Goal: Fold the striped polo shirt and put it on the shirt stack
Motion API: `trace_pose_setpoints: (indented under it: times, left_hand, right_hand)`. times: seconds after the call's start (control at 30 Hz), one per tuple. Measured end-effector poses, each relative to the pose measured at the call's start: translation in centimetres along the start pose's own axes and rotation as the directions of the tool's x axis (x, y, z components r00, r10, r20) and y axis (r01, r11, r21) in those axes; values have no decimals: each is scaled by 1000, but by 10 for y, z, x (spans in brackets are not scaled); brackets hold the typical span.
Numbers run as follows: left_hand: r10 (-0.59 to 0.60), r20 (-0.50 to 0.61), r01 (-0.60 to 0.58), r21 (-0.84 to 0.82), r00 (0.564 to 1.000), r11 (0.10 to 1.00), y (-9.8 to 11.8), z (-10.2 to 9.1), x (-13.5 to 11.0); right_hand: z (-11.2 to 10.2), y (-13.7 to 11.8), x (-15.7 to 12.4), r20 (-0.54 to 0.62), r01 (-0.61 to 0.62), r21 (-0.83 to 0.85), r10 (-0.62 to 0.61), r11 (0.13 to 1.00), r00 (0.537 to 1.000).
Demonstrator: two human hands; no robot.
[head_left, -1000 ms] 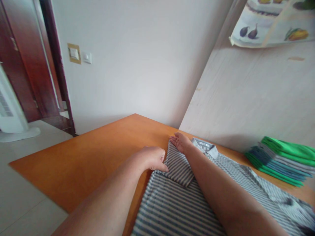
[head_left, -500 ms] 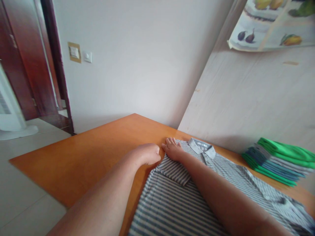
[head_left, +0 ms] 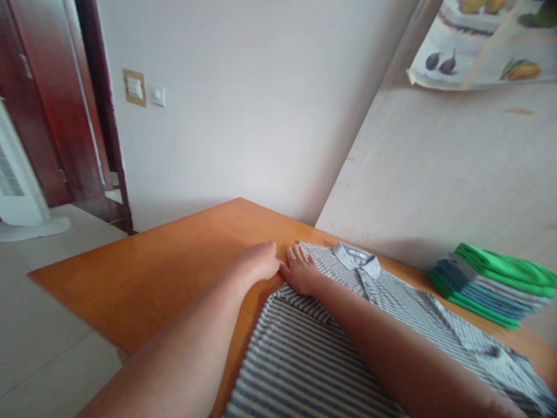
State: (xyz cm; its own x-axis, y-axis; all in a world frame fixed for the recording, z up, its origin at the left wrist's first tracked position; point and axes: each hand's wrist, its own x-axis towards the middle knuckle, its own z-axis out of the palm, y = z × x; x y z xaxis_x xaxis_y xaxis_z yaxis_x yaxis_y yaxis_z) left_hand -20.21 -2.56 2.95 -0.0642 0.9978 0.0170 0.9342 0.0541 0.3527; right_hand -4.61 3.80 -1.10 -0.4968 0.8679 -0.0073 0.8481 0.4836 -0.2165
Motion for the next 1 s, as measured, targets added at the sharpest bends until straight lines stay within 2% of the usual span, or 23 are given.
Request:
trace_pose_setpoints:
  times: [0.2, 0.33, 0.5, 0.63, 0.8, 1.0]
  left_hand:
    - [-101, -34, 101, -16, 994, 995, 2, -7, -1]
    - [-171, -79, 169, -37, 982, 985, 4, -11, 0]
    - [-219, -152, 207, -88, 964, 974, 3, -13, 2]
    - [-210, -180, 197, -87, 961, 977, 3, -12, 3]
    - [-164, -221, 158, -47, 961, 986, 4, -11, 2]
    - [-10, -236, 4, -27, 972, 1000, 11, -4, -1]
  right_hand:
    - [-2, -8, -5, 34, -32, -6, 32, 999, 999]
    - [-7, -17, -15, 12, 6, 5, -6, 1000, 1000]
    - [1, -35, -31, 24, 49, 27, -50, 998, 998]
    - [1, -38, -31, 51, 38, 36, -40, 999, 998]
    - [-11, -25, -37, 50, 50, 90, -55, 995, 997]
    - [-35, -1, -84, 26, 114, 283, -127, 952, 992]
